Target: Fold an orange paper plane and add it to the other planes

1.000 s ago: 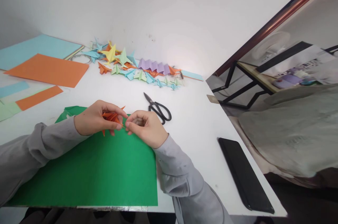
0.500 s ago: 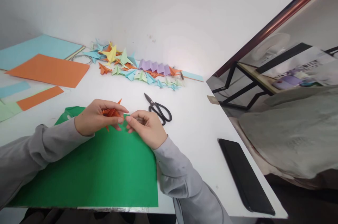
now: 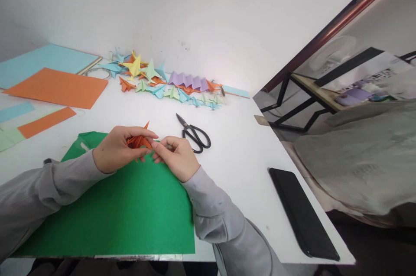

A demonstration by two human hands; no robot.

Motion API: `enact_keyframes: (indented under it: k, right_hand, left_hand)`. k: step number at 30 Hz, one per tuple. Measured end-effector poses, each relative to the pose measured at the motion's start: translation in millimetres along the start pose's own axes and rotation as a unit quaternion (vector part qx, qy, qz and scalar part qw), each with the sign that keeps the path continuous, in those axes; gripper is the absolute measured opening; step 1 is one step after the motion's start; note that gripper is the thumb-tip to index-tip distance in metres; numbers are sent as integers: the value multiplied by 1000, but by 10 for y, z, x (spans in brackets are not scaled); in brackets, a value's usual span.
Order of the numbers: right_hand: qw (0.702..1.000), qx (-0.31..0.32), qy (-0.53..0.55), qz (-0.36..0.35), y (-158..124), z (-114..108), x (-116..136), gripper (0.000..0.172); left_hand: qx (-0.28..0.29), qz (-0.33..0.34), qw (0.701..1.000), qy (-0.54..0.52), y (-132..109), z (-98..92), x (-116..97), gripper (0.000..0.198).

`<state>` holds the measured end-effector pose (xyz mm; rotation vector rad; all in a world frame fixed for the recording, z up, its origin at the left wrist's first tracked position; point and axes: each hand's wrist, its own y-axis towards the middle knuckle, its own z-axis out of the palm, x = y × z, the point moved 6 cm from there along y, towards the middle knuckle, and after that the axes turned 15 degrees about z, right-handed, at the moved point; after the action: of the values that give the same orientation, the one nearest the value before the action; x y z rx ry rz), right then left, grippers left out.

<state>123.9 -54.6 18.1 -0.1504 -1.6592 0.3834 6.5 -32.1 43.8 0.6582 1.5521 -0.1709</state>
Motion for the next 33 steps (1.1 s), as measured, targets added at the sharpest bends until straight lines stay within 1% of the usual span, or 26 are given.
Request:
enact_keyframes:
  k: [6,11,16,19,23,26,29,31,33]
  right_hand:
    - [999,9,27,18,7,-1,-2,39]
    - [999,-14,32,8,-4,-63,41,40]
    - [999,3,42,-1,-9,-18,25,33]
    - [999,0,51,-4,-2,-12,21,32]
    - [998,-41,47,-2,24,-81,20,30]
    - [997,-68,20,-13,37,-111,20,27]
    - [991,-114,-50,-52,12,-105,46,23]
    - [978,-161,-100,-85,-25,-103,74,19]
    - [964,-204,-125,-113,-56,-112,98,19]
  left_hand:
    - [-3,22,999,44,-17,-23,10,26]
    - [-13,27,998,54,-16,-35,31,29]
    - [-26,44,996,76,-10,-64,32,32]
    - [-33,44,996,69,-9,-80,65,38]
    - [-51,23,998,11,-5,-94,124,62]
    - [-63,16,997,-34,-3,-85,137,77]
    - [-68,11,996,-51,-12,-65,139,86]
    - [-66,10,996,-53,-23,-48,142,89]
    - [-61,11,997,-42,-35,-35,145,90]
